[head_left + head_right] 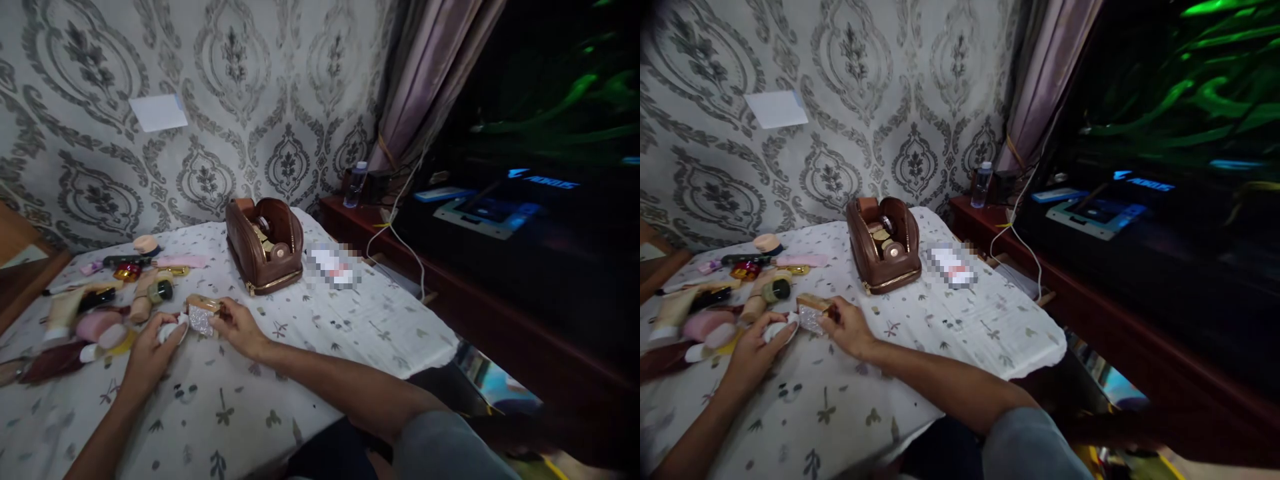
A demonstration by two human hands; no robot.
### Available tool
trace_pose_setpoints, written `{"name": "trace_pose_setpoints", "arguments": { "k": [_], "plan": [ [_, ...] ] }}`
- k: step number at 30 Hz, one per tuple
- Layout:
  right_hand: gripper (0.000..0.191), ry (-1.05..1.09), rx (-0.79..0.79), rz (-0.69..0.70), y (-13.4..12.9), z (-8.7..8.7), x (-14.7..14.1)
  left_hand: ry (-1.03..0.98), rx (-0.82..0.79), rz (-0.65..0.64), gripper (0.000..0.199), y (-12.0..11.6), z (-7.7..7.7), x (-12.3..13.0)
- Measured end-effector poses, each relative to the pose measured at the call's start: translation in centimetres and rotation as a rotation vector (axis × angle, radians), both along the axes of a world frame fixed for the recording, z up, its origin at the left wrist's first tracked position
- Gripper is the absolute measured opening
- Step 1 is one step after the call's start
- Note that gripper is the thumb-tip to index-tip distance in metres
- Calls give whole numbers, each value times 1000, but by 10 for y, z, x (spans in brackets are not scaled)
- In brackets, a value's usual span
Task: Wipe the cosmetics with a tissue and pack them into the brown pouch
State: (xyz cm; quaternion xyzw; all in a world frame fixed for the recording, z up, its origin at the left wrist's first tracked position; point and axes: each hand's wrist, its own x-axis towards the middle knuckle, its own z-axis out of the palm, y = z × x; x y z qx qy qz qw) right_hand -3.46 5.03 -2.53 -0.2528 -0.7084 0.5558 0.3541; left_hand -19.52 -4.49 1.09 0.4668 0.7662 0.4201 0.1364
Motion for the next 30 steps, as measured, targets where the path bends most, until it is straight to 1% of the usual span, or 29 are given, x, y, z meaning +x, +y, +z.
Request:
{"name": "trace_pose_setpoints", "arguments": {
  "k": [3,5,9,11,15,18,21,23,25,27,30],
  "plan": [
    [25,-66,127,10,1,7,9,-60,-49,61,37,-1,-1,1],
    [29,-97,189,43,2,9,13,-73,-15,93,38,-1,-2,2],
    [33,-89,232,92,2,6,12,-47,185,115,36,0,-4,2],
    [33,-80,237,95,2,4,10,-21,258,124,33,1,-5,2],
    [31,-96,261,94,1,5,8,129,396,121,22,1,-1,5],
    [31,-91,263,99,0,8,9,284,481,40,15,1,7,15],
    [24,-69,272,88,0,6,7,422,502,-159,12,4,14,31],
    [14,-88,288,62,2,1,4,525,451,-310,12,8,17,42],
    [13,-122,298,35,4,-5,1,627,354,-403,15,14,18,51],
    [15,-136,300,21,6,-8,-1,687,262,-420,17,20,19,55],
    [12,-106,303,30,5,-6,1,655,181,-378,17,26,21,52]
  ]
}}
